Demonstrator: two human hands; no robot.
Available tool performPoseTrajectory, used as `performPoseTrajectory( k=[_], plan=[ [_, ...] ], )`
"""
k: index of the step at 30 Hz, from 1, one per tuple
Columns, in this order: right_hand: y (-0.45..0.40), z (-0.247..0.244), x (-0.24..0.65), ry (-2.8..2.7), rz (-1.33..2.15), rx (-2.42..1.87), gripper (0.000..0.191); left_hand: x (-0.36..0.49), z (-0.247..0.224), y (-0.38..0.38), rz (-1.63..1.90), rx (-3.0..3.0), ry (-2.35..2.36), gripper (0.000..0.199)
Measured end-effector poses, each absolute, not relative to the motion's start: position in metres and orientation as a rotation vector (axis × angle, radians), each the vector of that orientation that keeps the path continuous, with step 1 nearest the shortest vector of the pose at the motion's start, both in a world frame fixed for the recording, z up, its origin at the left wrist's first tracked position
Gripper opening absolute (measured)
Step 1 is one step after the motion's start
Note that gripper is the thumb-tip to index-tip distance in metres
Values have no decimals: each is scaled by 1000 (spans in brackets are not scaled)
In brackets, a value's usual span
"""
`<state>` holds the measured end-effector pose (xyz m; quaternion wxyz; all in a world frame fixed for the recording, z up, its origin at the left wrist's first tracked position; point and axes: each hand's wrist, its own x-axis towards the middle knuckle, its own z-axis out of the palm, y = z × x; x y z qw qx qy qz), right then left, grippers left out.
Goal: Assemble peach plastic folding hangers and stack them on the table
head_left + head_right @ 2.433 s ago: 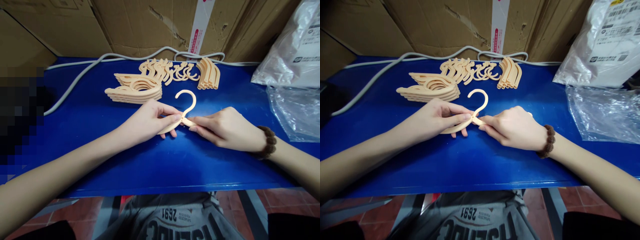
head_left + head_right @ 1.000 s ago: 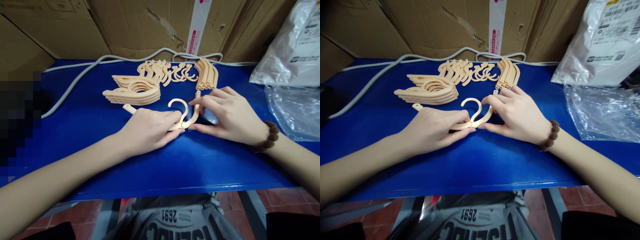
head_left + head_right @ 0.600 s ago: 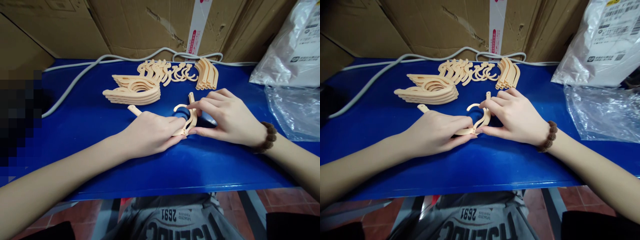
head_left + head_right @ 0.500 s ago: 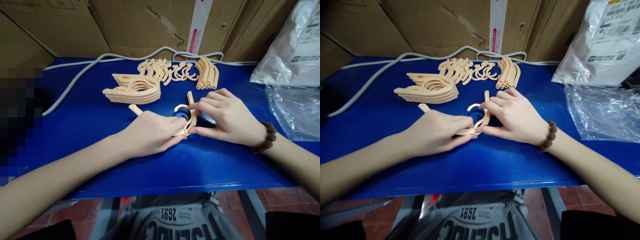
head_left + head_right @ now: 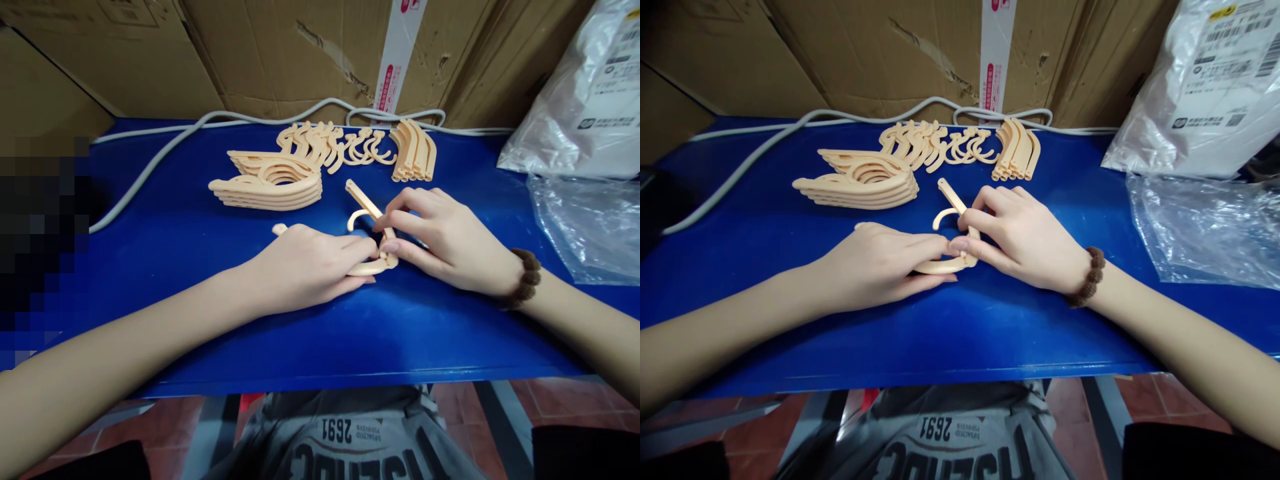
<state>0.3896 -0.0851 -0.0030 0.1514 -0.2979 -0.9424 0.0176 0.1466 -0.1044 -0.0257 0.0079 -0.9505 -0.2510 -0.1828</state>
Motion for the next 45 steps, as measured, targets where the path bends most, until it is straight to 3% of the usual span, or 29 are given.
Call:
performPoseTrajectory(
  k=[9,26,36,45],
  plan=[
    [-79,-4,395,-2607,84,-1053,19,147,-24,-103,-504,-2993,-736,20],
    [-69,-12,401,-2623,17,-1089,28,147,-25,-97,-572,-2881,-838,20],
    [-74,-10,398,-2633,-216,-999,29,154,15,-72,-594,-2517,-1275,21],
    [-88,-5,392,-2678,-168,-760,23,183,36,-11,-93,-2474,-1550,19]
  ],
)
